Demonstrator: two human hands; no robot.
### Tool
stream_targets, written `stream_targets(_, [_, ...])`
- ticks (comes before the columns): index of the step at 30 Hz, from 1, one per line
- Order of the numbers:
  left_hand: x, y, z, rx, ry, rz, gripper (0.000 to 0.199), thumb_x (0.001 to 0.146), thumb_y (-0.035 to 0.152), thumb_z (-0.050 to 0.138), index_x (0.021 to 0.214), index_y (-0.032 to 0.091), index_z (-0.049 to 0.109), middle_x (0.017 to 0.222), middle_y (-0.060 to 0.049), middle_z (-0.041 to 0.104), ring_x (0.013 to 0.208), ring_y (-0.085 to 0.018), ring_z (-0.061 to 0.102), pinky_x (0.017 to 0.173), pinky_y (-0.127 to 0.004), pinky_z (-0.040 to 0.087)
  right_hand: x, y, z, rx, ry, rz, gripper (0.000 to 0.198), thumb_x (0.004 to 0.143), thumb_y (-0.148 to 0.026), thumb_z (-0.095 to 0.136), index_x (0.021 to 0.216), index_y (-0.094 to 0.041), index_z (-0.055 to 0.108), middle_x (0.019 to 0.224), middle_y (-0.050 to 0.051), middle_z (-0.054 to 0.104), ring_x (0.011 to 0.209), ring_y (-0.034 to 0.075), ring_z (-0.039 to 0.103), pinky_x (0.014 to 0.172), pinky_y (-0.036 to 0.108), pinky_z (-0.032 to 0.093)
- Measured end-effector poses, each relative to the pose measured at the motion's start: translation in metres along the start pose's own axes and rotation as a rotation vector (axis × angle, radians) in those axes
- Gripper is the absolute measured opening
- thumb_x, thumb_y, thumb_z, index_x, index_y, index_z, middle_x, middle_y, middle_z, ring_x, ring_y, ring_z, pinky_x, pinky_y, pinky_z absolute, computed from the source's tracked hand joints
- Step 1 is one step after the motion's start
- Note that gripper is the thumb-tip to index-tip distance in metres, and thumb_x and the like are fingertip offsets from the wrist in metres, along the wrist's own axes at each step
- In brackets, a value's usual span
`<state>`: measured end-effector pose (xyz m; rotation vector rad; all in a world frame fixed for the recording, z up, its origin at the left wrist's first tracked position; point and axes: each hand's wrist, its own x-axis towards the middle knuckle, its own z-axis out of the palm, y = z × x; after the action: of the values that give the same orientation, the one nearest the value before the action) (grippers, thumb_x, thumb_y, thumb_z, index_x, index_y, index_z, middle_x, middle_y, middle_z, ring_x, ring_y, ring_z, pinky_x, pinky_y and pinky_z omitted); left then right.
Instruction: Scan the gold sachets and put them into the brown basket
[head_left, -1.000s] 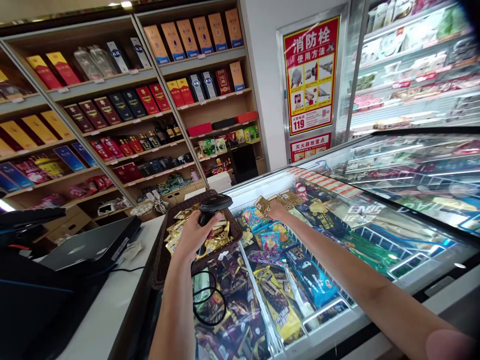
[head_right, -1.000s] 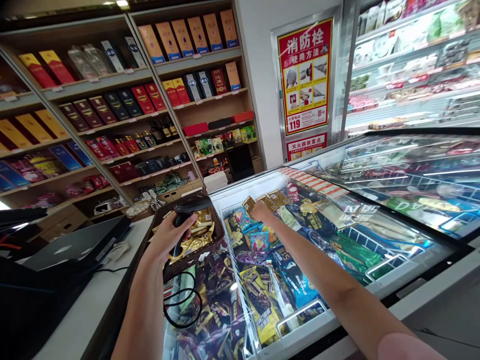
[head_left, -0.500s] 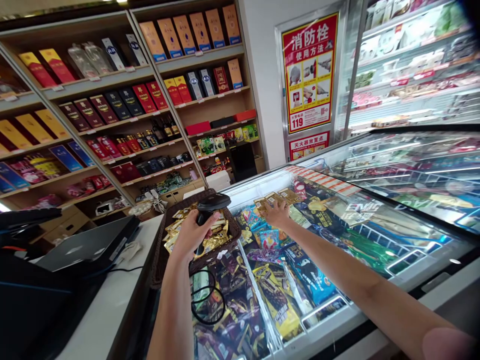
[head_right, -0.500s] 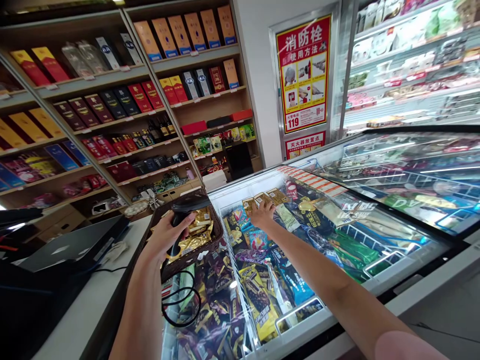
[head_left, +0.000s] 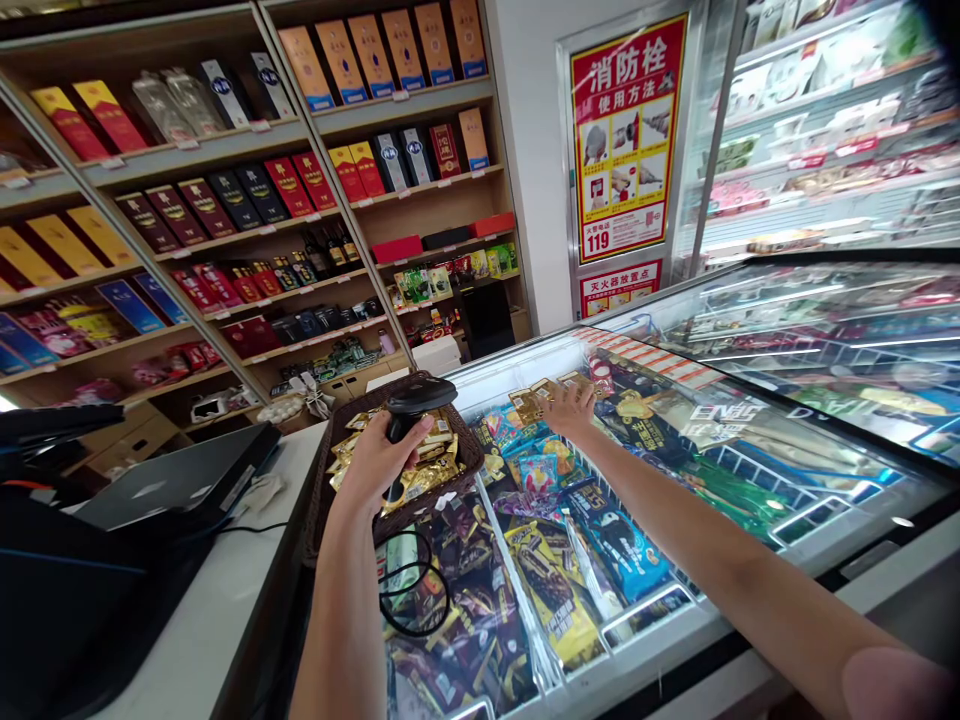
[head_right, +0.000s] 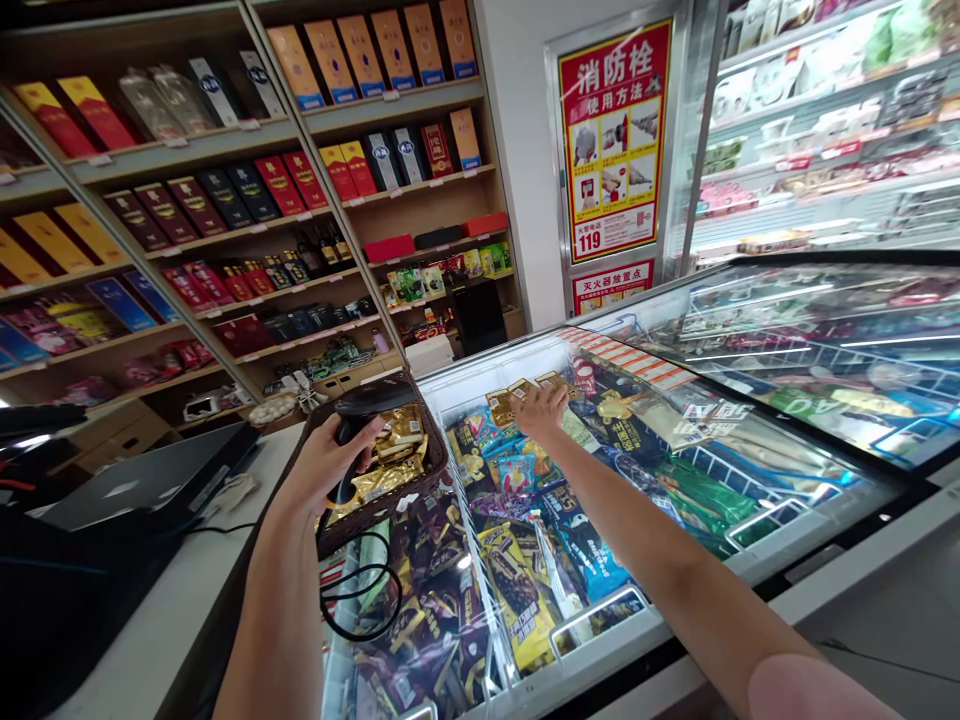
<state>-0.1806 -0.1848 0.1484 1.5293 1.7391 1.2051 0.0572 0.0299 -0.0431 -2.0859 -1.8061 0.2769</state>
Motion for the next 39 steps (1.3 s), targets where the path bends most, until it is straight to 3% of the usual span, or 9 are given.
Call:
stream_targets(3, [0.000,-0.001,-0.001,0.004,0.004,0.016,0.048,0.069,0.061,0.074,0.075,0.021,0.049,0.061,0.005,0.051,0.052,-0.012,0.051,0.052,-0.024,0.037,0.009,0.007,-0.001,-0.013,-0.011,0.084,0.086,0.094,-0.062,0.014,0.152,-0.002,0.034,0.159,0.025,0.024,0.146,0.049,0.009,0.114,0.066,0.002])
stream_targets(7, [0.000,-0.001,-0.001,0.007,0.014,0.022,0.048,0.067,0.060,0.075,0.074,0.021,0.049,0.061,0.004,0.051,0.052,-0.012,0.051,0.051,-0.024,0.037,0.009,0.009,-0.001,-0.053,-0.008,0.095,0.086,0.094,-0.061,0.015,0.152,-0.001,0.036,0.158,0.026,0.026,0.144,0.050,0.015,0.113,0.066,0.004])
stream_targets(10, [0.001,-0.002,-0.001,-0.001,0.011,0.014,0.048,0.067,0.060,0.075,0.077,0.021,0.050,0.059,0.004,0.051,0.052,-0.012,0.051,0.051,-0.024,0.037,0.005,0.008,-0.001,-0.054,0.025,0.058,0.078,0.096,-0.059,0.016,0.152,-0.010,0.040,0.159,0.023,0.026,0.144,0.048,0.019,0.112,0.067,0.006])
stream_targets(15, [0.001,-0.004,0.000,-0.018,0.026,0.011,0.051,0.063,0.060,0.079,0.080,0.021,0.051,0.058,0.005,0.051,0.050,-0.013,0.051,0.049,-0.024,0.037,0.001,0.005,-0.004,-0.069,-0.067,0.012,0.070,0.097,-0.060,0.013,0.150,-0.026,0.045,0.162,0.017,0.023,0.145,0.048,0.017,0.109,0.070,0.005])
stream_targets(22, [0.001,-0.003,-0.001,-0.029,0.023,-0.006,0.052,0.063,0.064,0.077,0.079,0.020,0.053,0.058,0.005,0.052,0.050,-0.013,0.051,0.050,-0.024,0.038,-0.003,0.002,-0.007,-0.082,-0.002,-0.022,0.073,0.098,-0.058,0.014,0.142,-0.015,0.053,0.158,0.022,0.029,0.142,0.047,0.022,0.109,0.069,0.008])
stream_targets(28, [0.003,-0.006,-0.001,-0.009,0.014,0.013,0.052,0.065,0.064,0.076,0.081,0.020,0.055,0.059,0.004,0.053,0.051,-0.013,0.052,0.050,-0.024,0.037,0.001,0.004,-0.005,-0.101,0.027,-0.060,0.067,0.100,-0.052,0.018,0.137,-0.012,0.057,0.146,0.022,0.046,0.135,0.042,0.036,0.111,0.061,0.013])
stream_targets(33, [0.002,-0.003,-0.001,-0.005,0.005,-0.007,0.051,0.066,0.064,0.075,0.082,0.020,0.056,0.057,0.004,0.053,0.052,-0.013,0.052,0.049,-0.024,0.037,0.005,0.006,-0.001,-0.082,-0.001,-0.043,0.068,0.100,-0.053,0.017,0.141,-0.013,0.052,0.149,0.022,0.042,0.138,0.040,0.033,0.112,0.061,0.013])
stream_targets(39, [0.000,0.000,0.000,-0.042,0.019,-0.014,0.053,0.062,0.065,0.077,0.078,0.020,0.054,0.058,0.004,0.053,0.051,-0.013,0.052,0.050,-0.024,0.039,0.006,0.009,0.002,-0.059,0.050,0.067,0.076,0.096,-0.061,0.015,0.152,-0.016,0.038,0.157,0.025,0.029,0.144,0.050,0.015,0.106,0.074,0.003])
